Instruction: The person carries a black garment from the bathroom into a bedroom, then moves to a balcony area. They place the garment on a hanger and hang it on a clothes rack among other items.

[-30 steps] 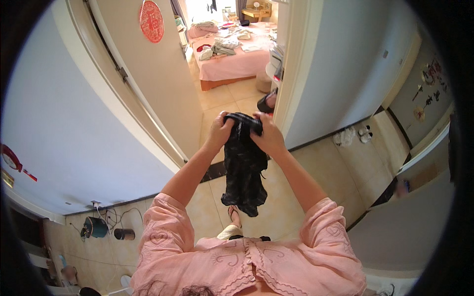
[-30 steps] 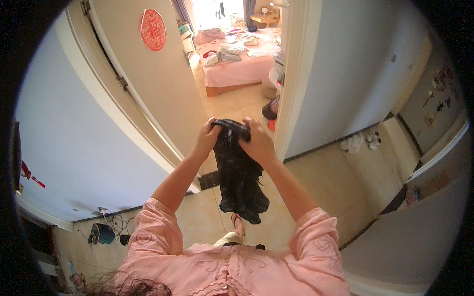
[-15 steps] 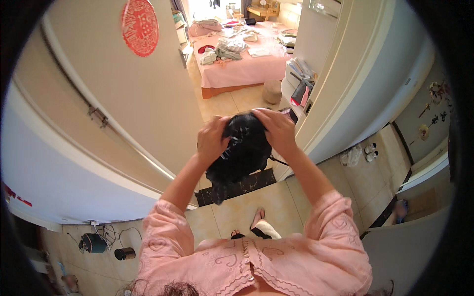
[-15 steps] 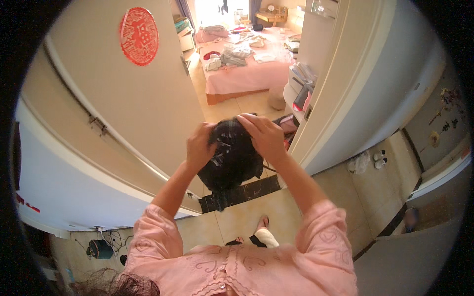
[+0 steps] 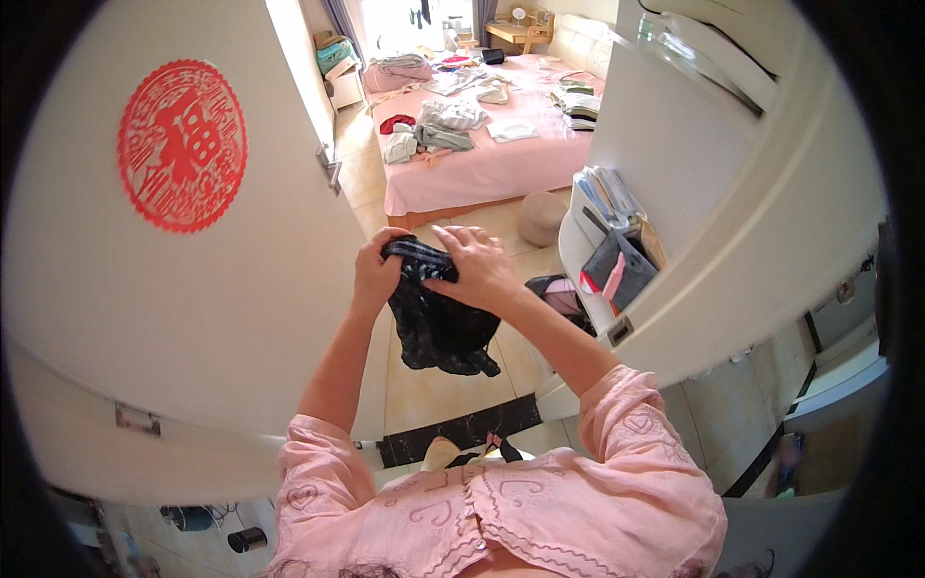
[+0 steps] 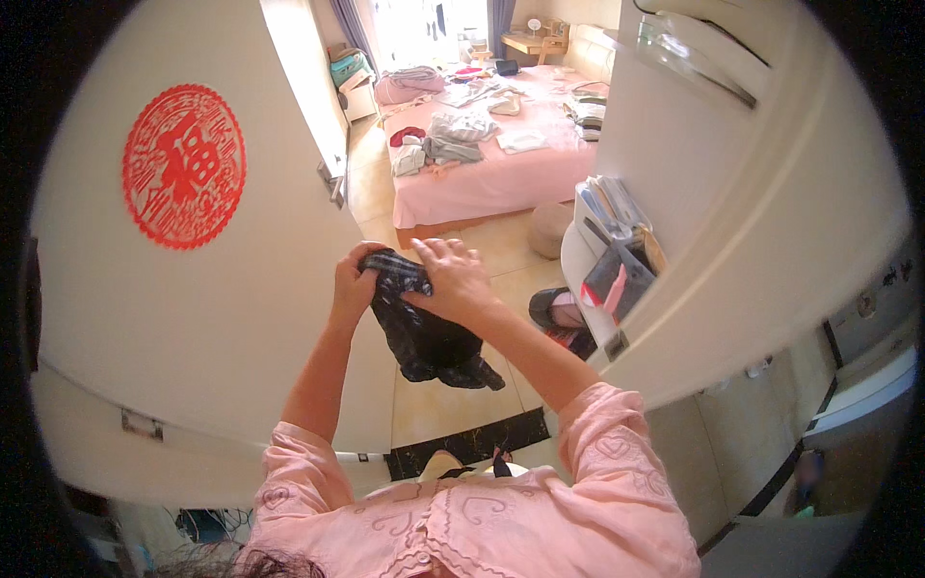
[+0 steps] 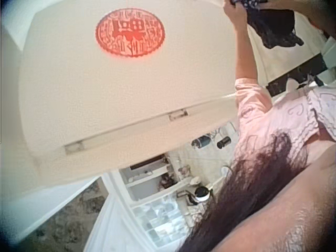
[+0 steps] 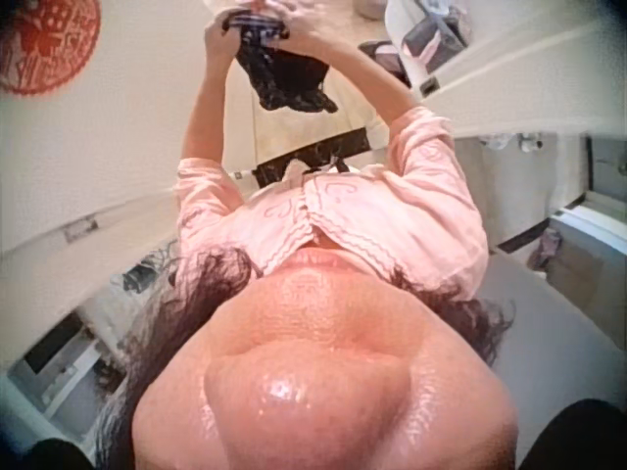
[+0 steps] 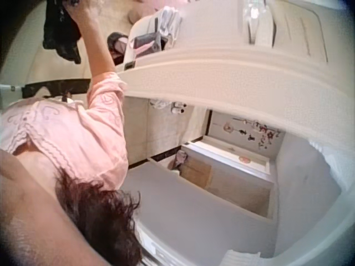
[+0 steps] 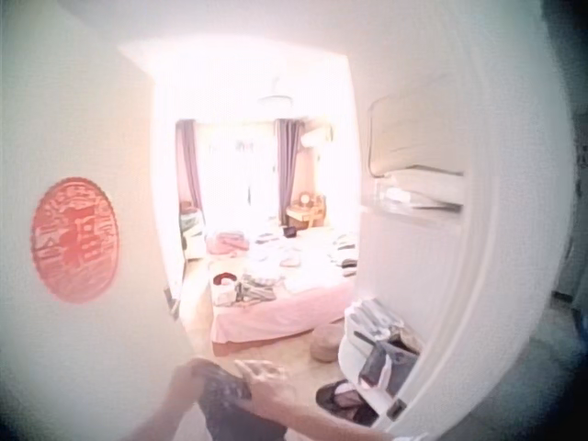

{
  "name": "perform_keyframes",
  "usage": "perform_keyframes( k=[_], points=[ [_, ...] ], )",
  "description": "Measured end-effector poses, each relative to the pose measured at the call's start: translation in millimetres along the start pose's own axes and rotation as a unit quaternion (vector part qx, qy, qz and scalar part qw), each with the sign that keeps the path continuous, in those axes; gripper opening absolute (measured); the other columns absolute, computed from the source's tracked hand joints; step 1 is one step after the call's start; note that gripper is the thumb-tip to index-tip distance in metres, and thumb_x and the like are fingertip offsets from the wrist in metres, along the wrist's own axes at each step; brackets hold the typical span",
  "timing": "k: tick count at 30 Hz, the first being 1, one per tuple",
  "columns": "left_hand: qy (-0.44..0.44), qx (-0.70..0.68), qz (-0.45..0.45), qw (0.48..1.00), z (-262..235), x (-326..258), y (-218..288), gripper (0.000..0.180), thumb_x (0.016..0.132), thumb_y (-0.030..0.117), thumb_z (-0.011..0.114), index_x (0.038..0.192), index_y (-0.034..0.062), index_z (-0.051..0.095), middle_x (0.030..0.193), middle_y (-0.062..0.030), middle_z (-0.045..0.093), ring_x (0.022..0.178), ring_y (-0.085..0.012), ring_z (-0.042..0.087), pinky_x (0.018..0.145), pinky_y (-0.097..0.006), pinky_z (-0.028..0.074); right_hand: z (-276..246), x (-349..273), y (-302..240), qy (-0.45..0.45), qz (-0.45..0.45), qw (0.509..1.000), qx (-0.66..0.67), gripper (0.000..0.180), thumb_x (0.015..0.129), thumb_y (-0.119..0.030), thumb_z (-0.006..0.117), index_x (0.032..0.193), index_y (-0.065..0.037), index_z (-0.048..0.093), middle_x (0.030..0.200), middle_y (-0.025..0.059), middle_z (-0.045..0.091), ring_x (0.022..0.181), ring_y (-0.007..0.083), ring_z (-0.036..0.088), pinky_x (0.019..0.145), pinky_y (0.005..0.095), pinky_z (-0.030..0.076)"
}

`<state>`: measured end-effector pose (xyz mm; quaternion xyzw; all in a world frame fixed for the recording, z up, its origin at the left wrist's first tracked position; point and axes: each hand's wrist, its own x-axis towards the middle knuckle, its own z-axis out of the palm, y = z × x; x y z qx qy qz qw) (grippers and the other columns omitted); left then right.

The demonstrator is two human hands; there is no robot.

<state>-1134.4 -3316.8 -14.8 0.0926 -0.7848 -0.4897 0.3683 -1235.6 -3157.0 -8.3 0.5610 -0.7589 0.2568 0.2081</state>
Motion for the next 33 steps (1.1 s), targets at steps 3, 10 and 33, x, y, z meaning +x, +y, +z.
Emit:
perform_keyframes(
  k=[3,10,33],
  points=[
    [-0.044,-0.012,-0.011,0.999,11.4,42.4,-4.2,0.033,0.069,-0.009,0.046,0.098,0.0029,0.054,0.077,-0.0059,0.059,0.075,-0.0122,0.056,0.07,-0.023,0.044,36.6,43.8,19.6,-0.036,0.043,0.981,0.188,0.053,0.077,-0.028,0.06,0.124,-0.01,0.043,0.111,0.0156,0.055,0.095,0.033,0.056,0.077,0.0408,0.047],
    [-0.004,0.019,-0.035,0.999,9.3,107.5,-103.7,0.042,0.072,0.0,0.063,0.111,0.0073,0.048,0.08,-0.0056,0.057,0.072,-0.0128,0.055,0.062,-0.027,0.045,93.4,149.7,88.6,0.061,0.113,0.939,0.32,0.015,0.073,-0.006,0.052,0.082,0.003,0.059,0.074,0.0244,0.058,0.074,0.0396,0.057,0.065,0.0406,0.046],
    [0.111,-0.009,-0.258,0.96,-14.9,265.1,-277.9,0.032,0.079,-0.008,0.038,0.098,0.0016,0.061,0.085,-0.0096,0.063,0.059,-0.014,0.059,0.04,-0.021,0.044,169.2,235.4,323.4,0.032,0.274,0.908,0.315,0.035,0.067,0.005,0.046,0.099,-0.002,0.06,0.075,0.0115,0.063,0.072,0.0182,0.061,0.069,0.0267,0.047]
  ],
)
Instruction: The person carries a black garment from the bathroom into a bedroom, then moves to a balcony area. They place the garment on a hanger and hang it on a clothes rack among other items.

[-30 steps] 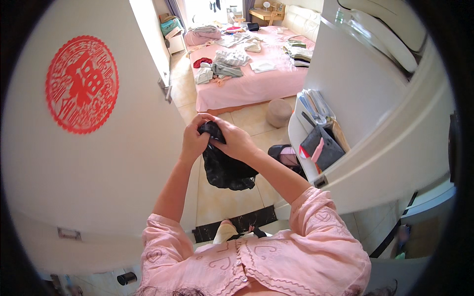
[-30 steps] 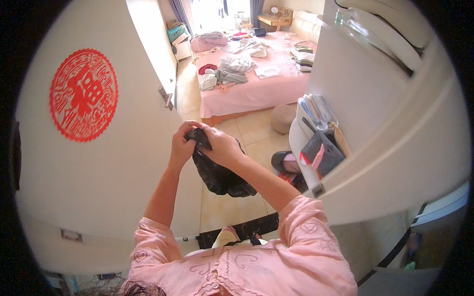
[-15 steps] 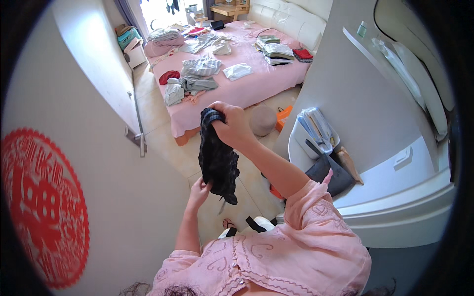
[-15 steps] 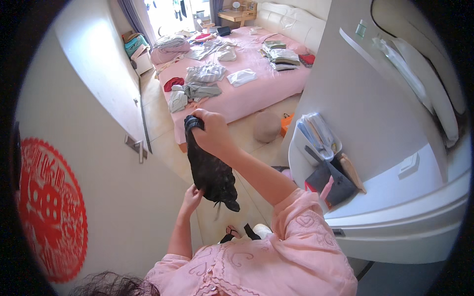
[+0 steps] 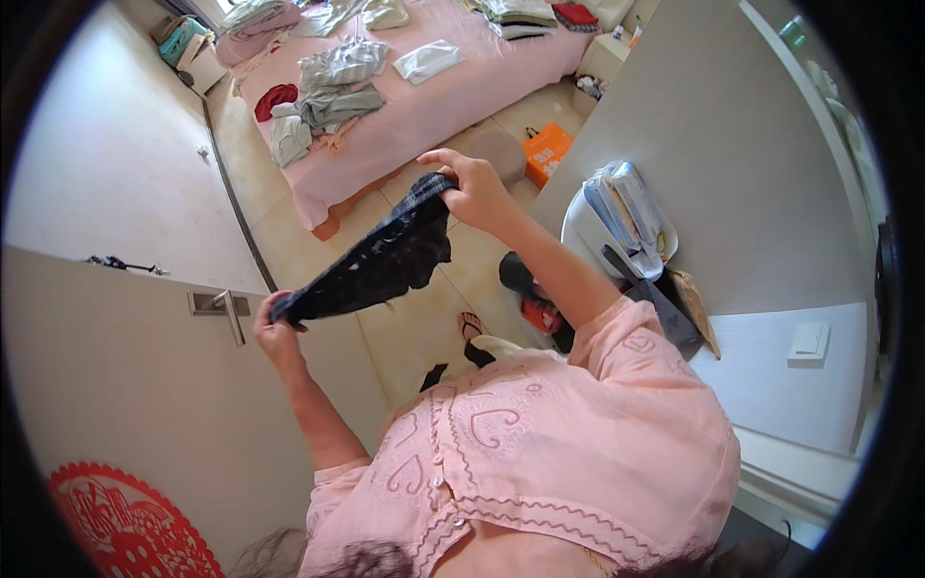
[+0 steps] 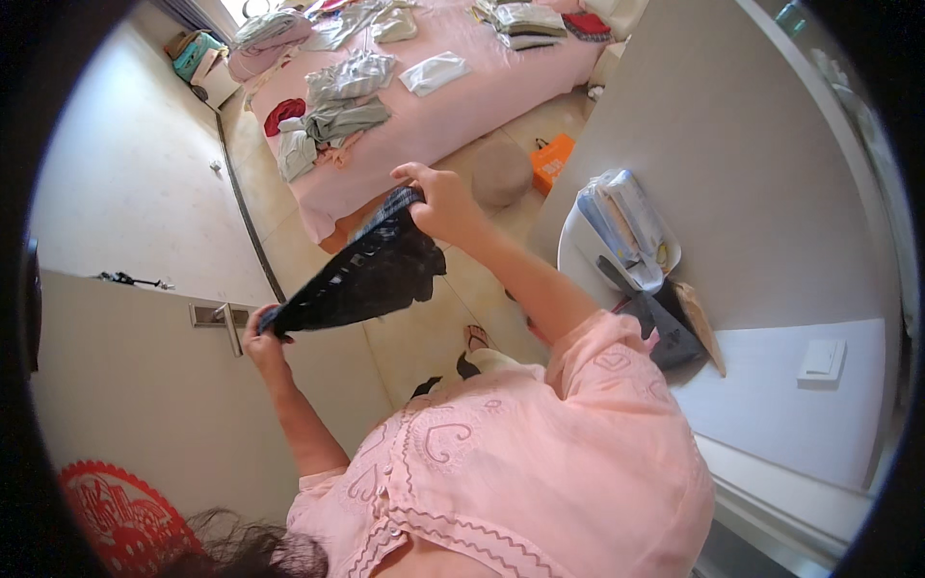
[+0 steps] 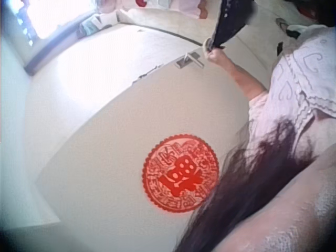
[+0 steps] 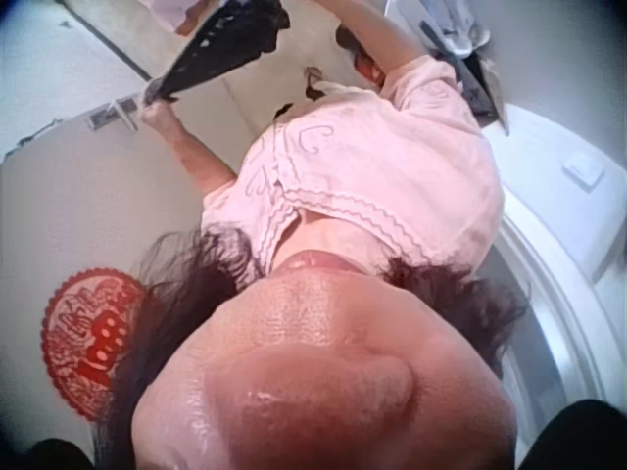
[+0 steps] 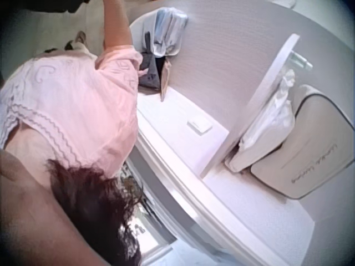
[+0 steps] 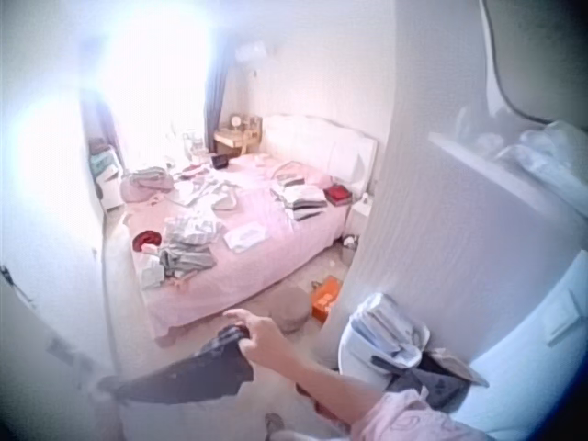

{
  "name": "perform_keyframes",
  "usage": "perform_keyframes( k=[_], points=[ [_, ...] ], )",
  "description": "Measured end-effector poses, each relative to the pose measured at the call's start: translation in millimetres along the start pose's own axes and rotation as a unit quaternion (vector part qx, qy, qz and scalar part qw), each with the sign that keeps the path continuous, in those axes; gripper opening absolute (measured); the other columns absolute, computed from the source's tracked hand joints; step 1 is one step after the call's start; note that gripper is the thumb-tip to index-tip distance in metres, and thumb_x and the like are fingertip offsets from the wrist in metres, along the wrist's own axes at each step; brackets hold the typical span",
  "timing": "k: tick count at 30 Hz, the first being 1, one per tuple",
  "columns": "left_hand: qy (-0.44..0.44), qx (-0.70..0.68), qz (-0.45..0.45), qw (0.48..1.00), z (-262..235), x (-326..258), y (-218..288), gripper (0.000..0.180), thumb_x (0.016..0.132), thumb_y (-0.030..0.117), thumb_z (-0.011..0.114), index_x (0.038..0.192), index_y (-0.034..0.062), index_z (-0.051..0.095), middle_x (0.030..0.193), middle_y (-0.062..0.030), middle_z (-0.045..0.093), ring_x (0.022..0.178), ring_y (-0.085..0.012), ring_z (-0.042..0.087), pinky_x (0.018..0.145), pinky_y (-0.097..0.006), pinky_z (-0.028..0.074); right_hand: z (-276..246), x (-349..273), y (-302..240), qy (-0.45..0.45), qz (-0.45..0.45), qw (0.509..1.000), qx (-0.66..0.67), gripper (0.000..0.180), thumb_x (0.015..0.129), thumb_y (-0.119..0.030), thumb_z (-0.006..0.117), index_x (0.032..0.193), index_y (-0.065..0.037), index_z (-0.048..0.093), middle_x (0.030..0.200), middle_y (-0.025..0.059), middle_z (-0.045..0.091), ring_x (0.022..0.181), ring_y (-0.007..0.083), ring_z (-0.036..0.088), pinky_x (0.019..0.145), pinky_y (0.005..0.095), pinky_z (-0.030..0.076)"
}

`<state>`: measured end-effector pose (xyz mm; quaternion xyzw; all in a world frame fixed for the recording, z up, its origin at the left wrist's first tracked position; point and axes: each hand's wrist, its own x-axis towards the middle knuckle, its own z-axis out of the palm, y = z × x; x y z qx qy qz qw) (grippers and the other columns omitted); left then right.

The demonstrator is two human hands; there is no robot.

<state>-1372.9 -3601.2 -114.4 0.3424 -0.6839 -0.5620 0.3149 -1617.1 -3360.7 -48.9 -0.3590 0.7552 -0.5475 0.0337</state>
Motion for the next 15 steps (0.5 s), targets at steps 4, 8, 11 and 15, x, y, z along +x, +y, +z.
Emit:
perform_keyframes(
  k=[4,8,11,15],
  points=[
    [0.099,-0.063,0.07,0.991,23.2,8.1,62.5,0.03,0.076,-0.01,0.038,0.095,-0.001,0.061,0.083,-0.0105,0.063,0.064,-0.0147,0.058,0.047,-0.021,0.043,-3.8,24.5,4.8,0.034,-0.094,0.984,-0.149,0.037,0.066,0.001,0.051,0.099,-0.011,0.062,0.091,0.0081,0.064,0.078,0.0272,0.062,0.068,0.0335,0.049],
    [0.218,0.032,0.287,0.932,49.7,28.8,69.7,0.03,0.075,-0.008,0.041,0.098,-0.0027,0.059,0.086,-0.0125,0.063,0.072,-0.019,0.06,0.056,-0.027,0.048,-8.7,39.4,6.0,0.12,-0.202,0.96,-0.154,0.032,0.067,0.0,0.053,0.095,-0.013,0.062,0.094,0.0051,0.062,0.084,0.0272,0.06,0.068,0.0358,0.05],
    [0.007,0.048,-0.03,0.998,44.3,52.5,17.1,0.034,0.073,-0.01,0.041,0.097,0.0011,0.061,0.081,-0.0092,0.063,0.076,-0.0171,0.06,0.073,-0.027,0.049,10.2,29.7,72.6,0.026,-0.092,0.976,-0.195,0.029,0.067,0.003,0.052,0.091,-0.011,0.063,0.09,0.0069,0.061,0.085,0.0285,0.058,0.069,0.0359,0.049],
    [0.008,0.053,0.048,0.997,61.7,70.4,-1.9,0.031,0.074,-0.013,0.04,0.093,-0.0004,0.061,0.079,-0.0059,0.061,0.076,-0.0119,0.059,0.07,-0.022,0.047,11.5,36.6,80.1,-0.006,-0.055,0.995,-0.088,0.032,0.064,0.012,0.047,0.088,-0.002,0.061,0.09,0.0126,0.061,0.084,0.0314,0.057,0.075,0.0336,0.047]
  ],
)
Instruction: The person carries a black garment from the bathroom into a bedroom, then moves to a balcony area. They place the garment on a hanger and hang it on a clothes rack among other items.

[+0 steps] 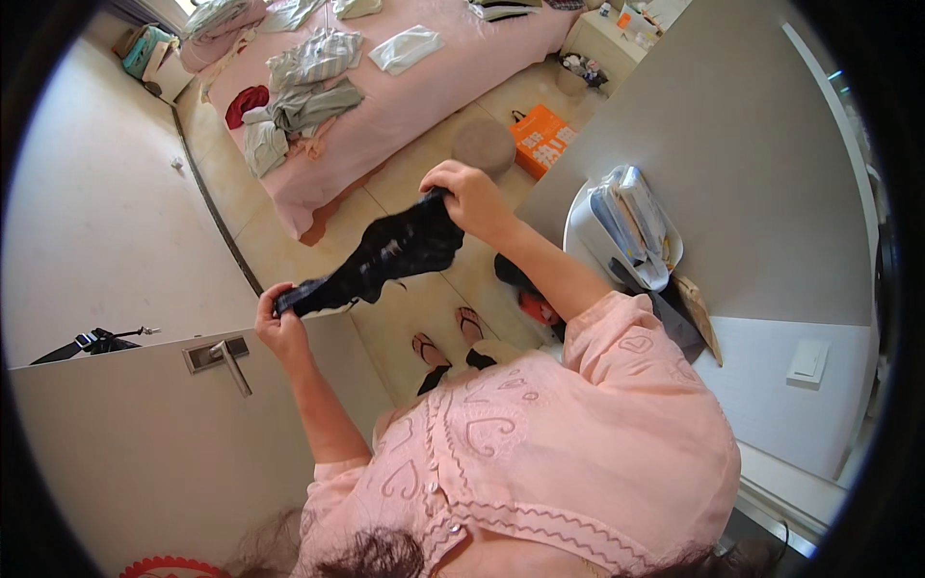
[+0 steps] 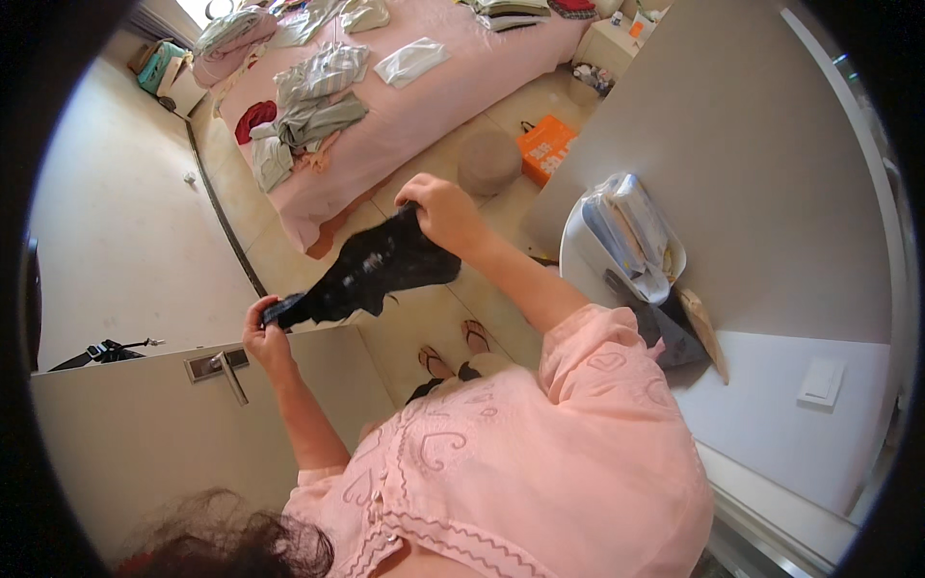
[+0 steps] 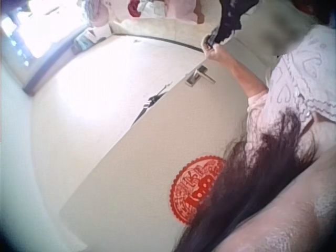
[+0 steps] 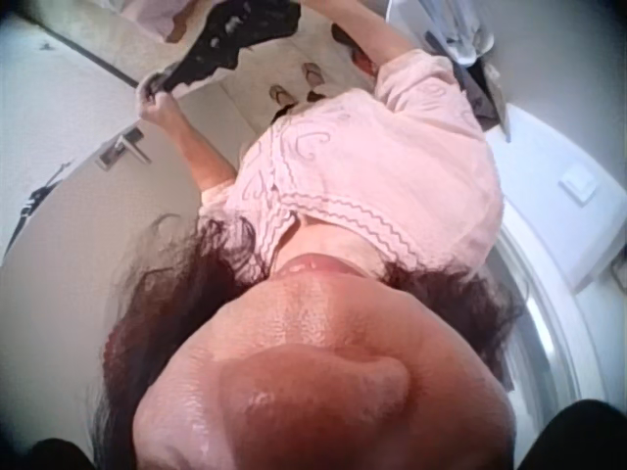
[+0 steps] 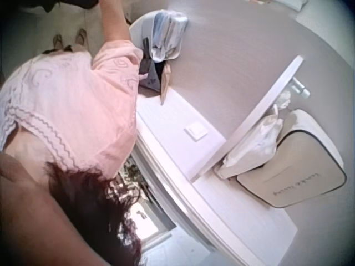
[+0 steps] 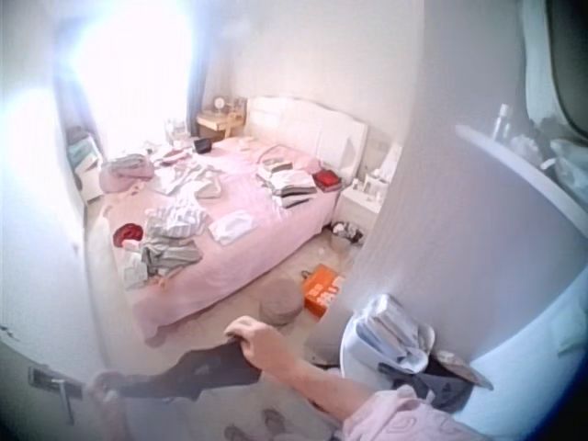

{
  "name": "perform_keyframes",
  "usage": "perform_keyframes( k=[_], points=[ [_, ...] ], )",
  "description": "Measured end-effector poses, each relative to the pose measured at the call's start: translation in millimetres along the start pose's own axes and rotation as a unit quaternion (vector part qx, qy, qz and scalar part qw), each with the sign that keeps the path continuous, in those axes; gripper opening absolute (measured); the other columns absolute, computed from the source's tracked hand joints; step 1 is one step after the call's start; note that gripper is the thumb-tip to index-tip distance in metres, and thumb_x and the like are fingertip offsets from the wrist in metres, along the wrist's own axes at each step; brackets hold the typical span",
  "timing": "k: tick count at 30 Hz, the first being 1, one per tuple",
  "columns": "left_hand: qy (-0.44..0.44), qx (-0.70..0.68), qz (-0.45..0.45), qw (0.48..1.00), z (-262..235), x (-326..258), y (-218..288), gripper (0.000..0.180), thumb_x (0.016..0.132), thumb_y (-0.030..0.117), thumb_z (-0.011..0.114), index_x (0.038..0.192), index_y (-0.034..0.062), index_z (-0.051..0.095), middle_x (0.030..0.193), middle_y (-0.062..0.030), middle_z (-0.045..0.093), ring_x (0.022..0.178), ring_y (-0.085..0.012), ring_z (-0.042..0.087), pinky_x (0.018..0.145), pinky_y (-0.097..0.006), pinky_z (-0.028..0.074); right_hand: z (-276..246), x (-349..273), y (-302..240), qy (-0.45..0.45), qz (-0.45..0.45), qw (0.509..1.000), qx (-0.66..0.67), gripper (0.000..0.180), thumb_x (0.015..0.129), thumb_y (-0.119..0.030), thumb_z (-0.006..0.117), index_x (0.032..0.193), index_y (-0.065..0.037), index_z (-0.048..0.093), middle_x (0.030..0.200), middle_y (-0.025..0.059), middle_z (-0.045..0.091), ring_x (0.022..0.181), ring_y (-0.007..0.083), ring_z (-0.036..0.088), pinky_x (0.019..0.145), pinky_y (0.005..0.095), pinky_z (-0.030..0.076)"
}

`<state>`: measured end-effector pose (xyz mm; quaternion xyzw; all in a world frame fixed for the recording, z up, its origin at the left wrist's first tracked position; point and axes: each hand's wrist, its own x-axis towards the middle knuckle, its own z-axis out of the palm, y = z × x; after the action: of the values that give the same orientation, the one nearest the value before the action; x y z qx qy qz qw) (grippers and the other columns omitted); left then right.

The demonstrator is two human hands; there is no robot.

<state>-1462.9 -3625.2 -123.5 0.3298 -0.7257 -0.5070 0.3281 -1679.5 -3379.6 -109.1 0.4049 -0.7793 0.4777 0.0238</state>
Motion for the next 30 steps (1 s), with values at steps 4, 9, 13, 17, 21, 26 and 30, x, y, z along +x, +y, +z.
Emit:
perform_keyframes(
  k=[4,9,13,17,21,26,30],
  points=[
    [0.045,-0.057,0.051,0.996,4.7,6.1,45.4,0.031,0.073,-0.014,0.039,0.092,-0.003,0.06,0.082,-0.0064,0.062,0.072,-0.0126,0.058,0.071,-0.023,0.047,-18.8,19.2,-28.7,0.091,0.044,0.993,0.055,0.026,0.067,0.008,0.048,0.086,-0.004,0.063,0.09,0.0112,0.061,0.078,0.0309,0.059,0.069,0.0346,0.047],
    [0.117,0.067,0.231,0.963,8.8,4.5,48.2,0.027,0.07,-0.011,0.045,0.092,-0.0016,0.057,0.092,-0.0113,0.057,0.082,-0.0229,0.056,0.077,-0.03,0.045,-10.5,8.1,-45.0,0.195,-0.105,0.974,-0.049,0.027,0.063,0.011,0.044,0.08,-0.001,0.062,0.081,0.0123,0.062,0.076,0.0266,0.061,0.068,0.0304,0.049],
    [0.006,-0.003,0.121,0.993,15.3,18.2,-6.1,0.027,0.064,-0.016,0.045,0.078,0.0029,0.058,0.07,-0.0009,0.052,0.063,-0.009,0.047,0.06,-0.02,0.04,-2.2,-3.5,-0.3,0.07,0.04,0.996,0.025,0.022,0.064,0.008,0.044,0.075,-0.002,0.059,0.07,0.0145,0.058,0.066,0.0276,0.058,0.062,0.0333,0.046],
    [-0.008,-0.115,0.046,0.992,11.1,24.4,33.0,0.027,0.069,-0.015,0.045,0.086,0.0008,0.058,0.075,-0.0023,0.056,0.065,-0.0079,0.054,0.059,-0.019,0.043,-18.5,15.5,-46.3,0.168,0.06,0.984,0.009,0.024,0.063,0.01,0.043,0.076,-0.001,0.059,0.073,0.0126,0.06,0.068,0.0261,0.06,0.063,0.0299,0.048],
    [0.151,-0.084,0.303,0.937,3.3,41.4,66.6,0.027,0.065,-0.012,0.047,0.088,-0.0009,0.058,0.08,-0.0082,0.057,0.066,-0.0155,0.057,0.064,-0.025,0.046,-32.5,26.7,-88.7,0.287,-0.15,0.945,-0.037,0.023,0.066,0.007,0.045,0.081,-0.001,0.061,0.075,0.0134,0.061,0.07,0.0273,0.061,0.066,0.0309,0.048],
    [-0.097,0.066,0.215,0.97,-13.5,73.2,56.6,0.022,0.064,-0.009,0.047,0.081,-0.0016,0.059,0.073,-0.0124,0.057,0.065,-0.0187,0.057,0.063,-0.027,0.045,-42.5,38.3,-48.6,0.101,0.022,0.994,-0.034,0.023,0.068,0.006,0.048,0.084,-0.001,0.063,0.075,0.0141,0.062,0.07,0.0247,0.062,0.066,0.0301,0.048],
    [-0.13,-0.017,0.028,0.991,-14.1,66.0,70.3,0.013,0.069,-0.002,0.05,0.077,-0.0002,0.06,0.072,-0.0126,0.059,0.068,-0.0247,0.061,0.06,-0.031,0.047,-41.6,34.4,-52.2,0.066,0.105,0.991,0.045,0.022,0.07,0.008,0.048,0.084,-0.002,0.063,0.074,0.0095,0.063,0.069,0.0141,0.061,0.062,0.0245,0.047]
  ],
)
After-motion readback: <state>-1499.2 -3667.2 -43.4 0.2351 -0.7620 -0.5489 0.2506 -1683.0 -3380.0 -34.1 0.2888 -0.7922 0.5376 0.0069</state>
